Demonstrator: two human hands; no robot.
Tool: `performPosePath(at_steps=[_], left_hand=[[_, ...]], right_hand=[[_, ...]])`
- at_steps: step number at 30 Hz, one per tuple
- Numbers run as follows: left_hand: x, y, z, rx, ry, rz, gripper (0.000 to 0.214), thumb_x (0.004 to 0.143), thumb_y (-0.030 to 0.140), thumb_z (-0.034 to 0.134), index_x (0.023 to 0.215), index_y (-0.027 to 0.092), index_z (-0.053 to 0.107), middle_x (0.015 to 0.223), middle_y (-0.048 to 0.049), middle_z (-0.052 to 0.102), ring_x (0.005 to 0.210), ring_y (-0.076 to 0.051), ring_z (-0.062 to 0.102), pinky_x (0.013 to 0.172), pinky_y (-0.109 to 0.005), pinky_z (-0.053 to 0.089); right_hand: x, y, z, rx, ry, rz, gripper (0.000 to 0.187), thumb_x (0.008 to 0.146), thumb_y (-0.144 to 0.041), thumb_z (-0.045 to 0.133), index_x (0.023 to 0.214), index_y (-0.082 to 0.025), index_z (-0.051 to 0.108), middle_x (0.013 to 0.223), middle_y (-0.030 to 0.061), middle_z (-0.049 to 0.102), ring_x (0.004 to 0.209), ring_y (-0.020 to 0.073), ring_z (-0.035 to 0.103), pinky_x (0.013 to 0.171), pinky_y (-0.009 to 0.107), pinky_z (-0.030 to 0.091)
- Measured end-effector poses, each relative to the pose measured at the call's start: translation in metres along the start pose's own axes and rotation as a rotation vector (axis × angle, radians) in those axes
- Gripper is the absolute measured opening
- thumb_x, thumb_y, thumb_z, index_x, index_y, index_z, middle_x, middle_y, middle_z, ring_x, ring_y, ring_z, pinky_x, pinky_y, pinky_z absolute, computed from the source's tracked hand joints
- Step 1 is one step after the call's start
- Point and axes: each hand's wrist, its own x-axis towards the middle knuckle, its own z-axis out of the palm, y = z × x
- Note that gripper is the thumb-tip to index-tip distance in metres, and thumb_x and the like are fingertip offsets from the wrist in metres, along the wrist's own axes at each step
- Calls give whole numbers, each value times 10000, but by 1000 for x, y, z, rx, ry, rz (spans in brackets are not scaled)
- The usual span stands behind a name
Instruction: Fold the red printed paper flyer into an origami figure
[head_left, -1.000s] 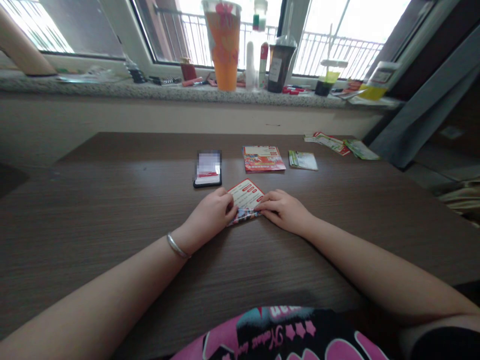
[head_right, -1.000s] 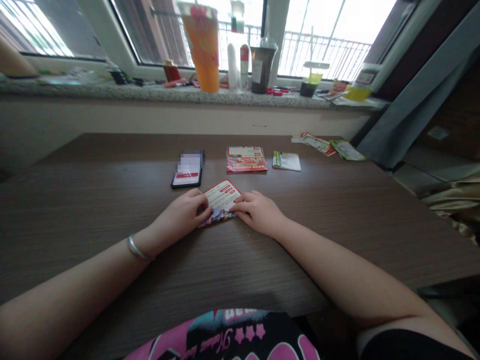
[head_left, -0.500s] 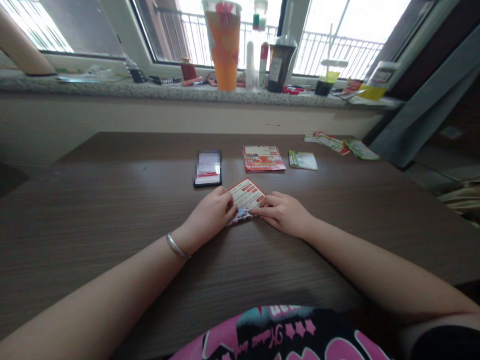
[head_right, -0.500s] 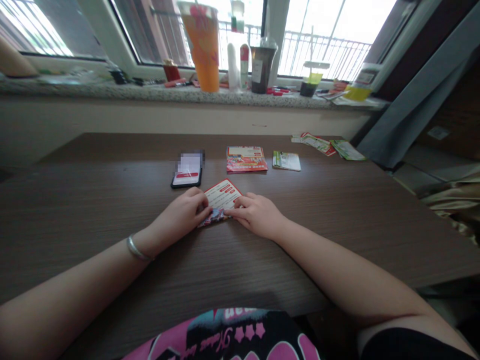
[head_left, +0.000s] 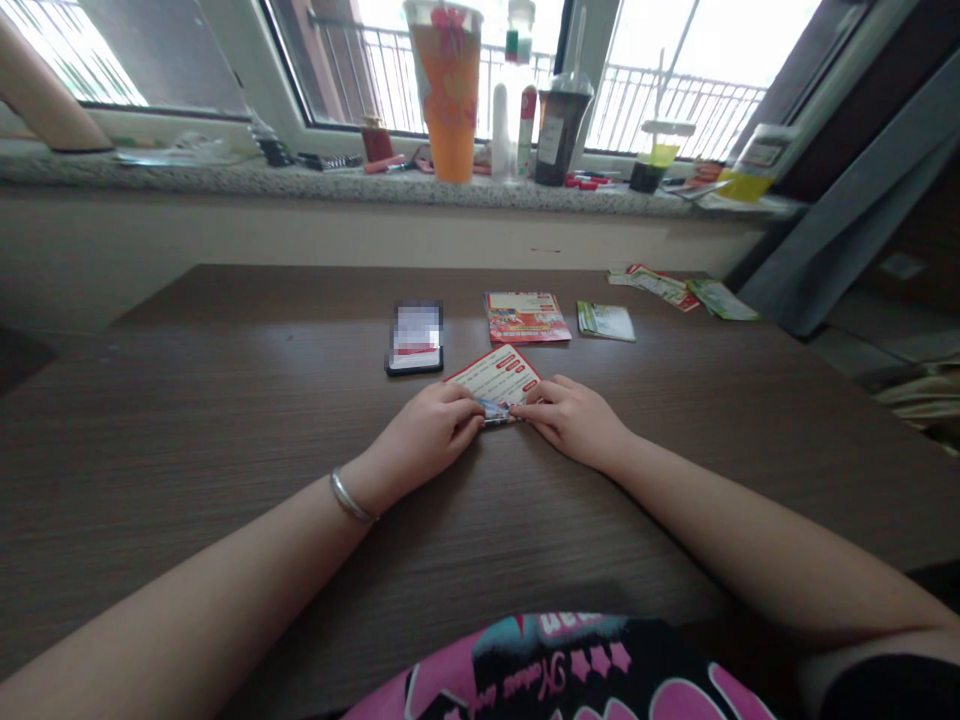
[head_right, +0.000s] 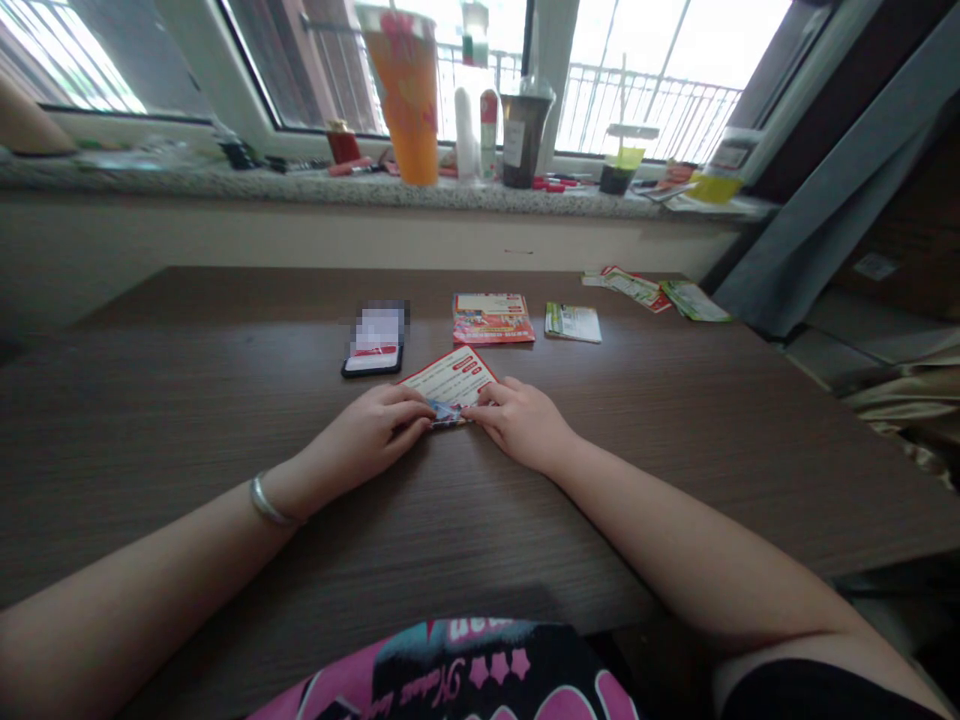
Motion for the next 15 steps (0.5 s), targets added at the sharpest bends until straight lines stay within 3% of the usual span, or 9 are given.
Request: performPosePath(at_steps=[15], left_hand=[[-3, 16, -6, 274, -125, 28, 242, 929, 231, 465, 1057, 163, 658, 1028, -102, 648, 1010, -239, 597, 932, -403, 498]], right_hand=[[1, -2, -1, -1, -32, 36, 280, 951, -263, 473, 1122, -278, 694, 1008, 66, 658, 894, 194, 524, 793, 325, 442]])
